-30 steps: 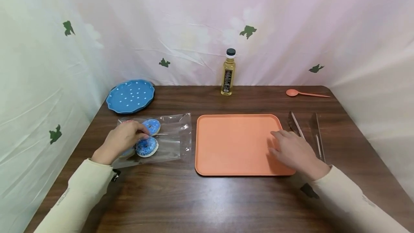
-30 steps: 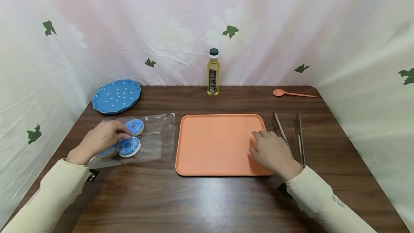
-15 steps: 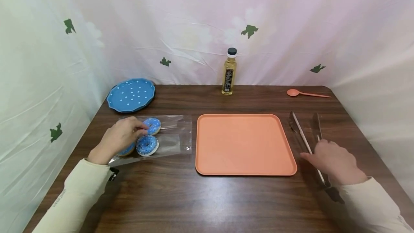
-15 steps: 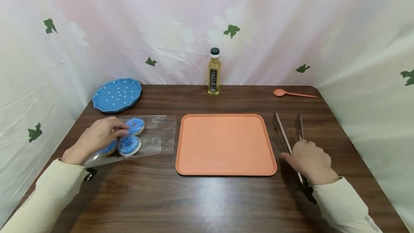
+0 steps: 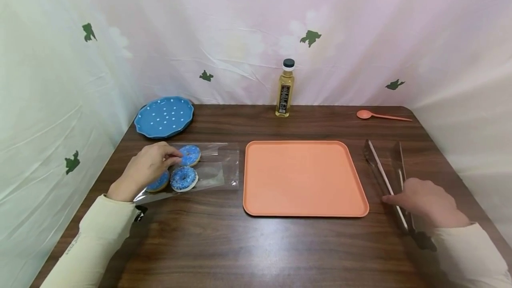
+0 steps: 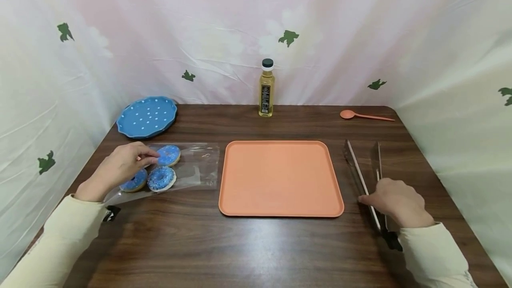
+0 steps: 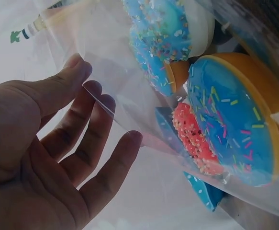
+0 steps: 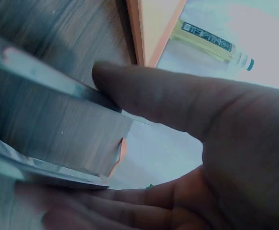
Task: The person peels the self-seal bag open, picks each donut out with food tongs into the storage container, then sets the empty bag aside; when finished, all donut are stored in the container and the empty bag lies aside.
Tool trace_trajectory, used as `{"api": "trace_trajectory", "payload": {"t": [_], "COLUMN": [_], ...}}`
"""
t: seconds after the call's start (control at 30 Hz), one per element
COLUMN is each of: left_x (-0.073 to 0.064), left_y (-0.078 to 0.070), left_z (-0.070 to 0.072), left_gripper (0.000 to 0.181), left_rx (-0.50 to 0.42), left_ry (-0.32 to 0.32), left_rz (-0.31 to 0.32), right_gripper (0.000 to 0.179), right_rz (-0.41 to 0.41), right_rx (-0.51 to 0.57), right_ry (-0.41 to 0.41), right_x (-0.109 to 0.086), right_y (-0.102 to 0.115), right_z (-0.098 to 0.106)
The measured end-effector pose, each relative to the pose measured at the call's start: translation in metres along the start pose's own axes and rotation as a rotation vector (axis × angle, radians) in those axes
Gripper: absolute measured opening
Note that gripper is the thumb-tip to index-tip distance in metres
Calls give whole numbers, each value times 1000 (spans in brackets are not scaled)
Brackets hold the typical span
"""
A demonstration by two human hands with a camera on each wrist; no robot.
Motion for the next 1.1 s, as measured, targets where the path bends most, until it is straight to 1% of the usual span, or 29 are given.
{"api": "trace_trajectory", "payload": {"t": [0.13, 0.2, 0.27, 0.33, 0.4, 0.47, 0.57, 0.63, 0.77, 0.87, 0.97, 1.1], "left_x": [0, 0, 0, 0, 1, 1, 0, 0, -2, -3, -3, -4], "left_y": [0, -1, -2, -3, -4, -4, -4, -3, -4, -5, -6, -6], "left_z": [0, 0, 0, 1, 1, 1, 0, -1, 0, 1, 2, 1], "left_gripper": [20, 21, 22, 24, 25, 26, 24, 22, 22, 23, 25, 25], "left_rx": [-3, 2, 10, 21, 24, 28, 23, 21, 14, 14, 15, 19], "left_ry": [3, 0, -6, -8, -8, -7, -2, -3, -14, -17, -12, -14], "left_rz": [4, 2, -1, -6, -6, -5, 0, 0, 3, 16, 31, 37], "right_gripper": [51, 47, 46, 49, 52, 50, 41, 36, 40, 44, 40, 35], "right_rz": [50, 74, 94, 132, 194, 276, 398, 454, 536, 612, 689, 767], "right_rx": [4, -3, -16, -28, -40, -50, -41, -16, 44, 56, 65, 78], "right_ry": [-77, -128, -184, -258, -338, -419, -488, -501, -494, -481, -470, -450], "right_x": [-2, -2, -1, 1, 4, 6, 9, 11, 19, 24, 26, 30], "right_y": [3, 6, 11, 20, 32, 46, 69, 84, 111, 131, 151, 177], "right_z": [7, 12, 18, 24, 29, 32, 34, 35, 35, 33, 30, 24]}}
Point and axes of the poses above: each hand's wrist, its own x-axis towards the middle knuckle, its own z-axis out of the back of the hand, y = z × x, the point moved 6 cm from there along x, towards the middle knuckle, and after that the axes turned 6 degrees about z, right-handed, at the moved point
